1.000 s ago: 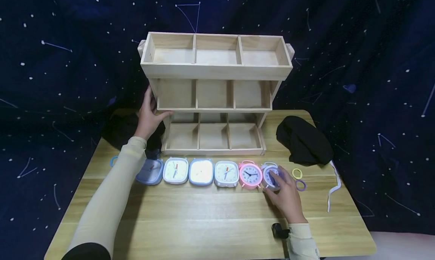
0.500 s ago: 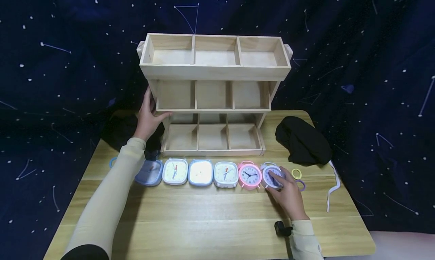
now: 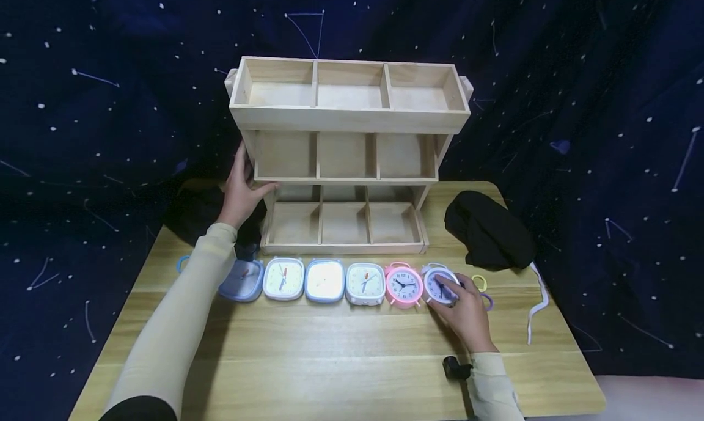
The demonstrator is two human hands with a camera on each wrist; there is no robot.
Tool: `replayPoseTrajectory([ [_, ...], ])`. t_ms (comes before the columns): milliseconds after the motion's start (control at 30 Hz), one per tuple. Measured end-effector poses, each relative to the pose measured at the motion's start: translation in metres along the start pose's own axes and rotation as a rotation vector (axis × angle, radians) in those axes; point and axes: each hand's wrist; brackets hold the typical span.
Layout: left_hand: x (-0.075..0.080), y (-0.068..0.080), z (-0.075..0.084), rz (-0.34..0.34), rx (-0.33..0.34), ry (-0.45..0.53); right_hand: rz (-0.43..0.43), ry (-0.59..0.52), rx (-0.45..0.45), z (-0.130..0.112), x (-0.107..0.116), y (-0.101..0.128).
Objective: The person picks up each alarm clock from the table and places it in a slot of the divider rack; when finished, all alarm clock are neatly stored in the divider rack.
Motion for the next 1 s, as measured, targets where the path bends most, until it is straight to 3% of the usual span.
replayPoseTrajectory([
  [367, 0.0, 0.0, 0.001, -0.004, 0.007, -0.002, 0.094, 0.044, 0.016, -0.011, 0.015, -0.008],
  [667, -0.003, -0.003, 0.006, -0.002, -0.001, 0.006, 0.177, -0.049, 0.053, -0.032, 0.037, -0.026],
  [833, -0.003, -0.004, 0.007, -0.001, -0.004, 0.014, 0.127, -0.08, 0.07, -0.049, 0.037, -0.046],
  [1000, 0.0, 0.001, 0.004, -0.002, 0.008, 0.014, 0.056, -0.1, 0.079, -0.066, 0.024, -0.07],
])
Point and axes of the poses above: each hand's wrist, its own y-axis away from the middle knuckle, its own x-axis out of the back of the hand, z = x × y, and after that the axes turned 4 degrees about -x, right-handed
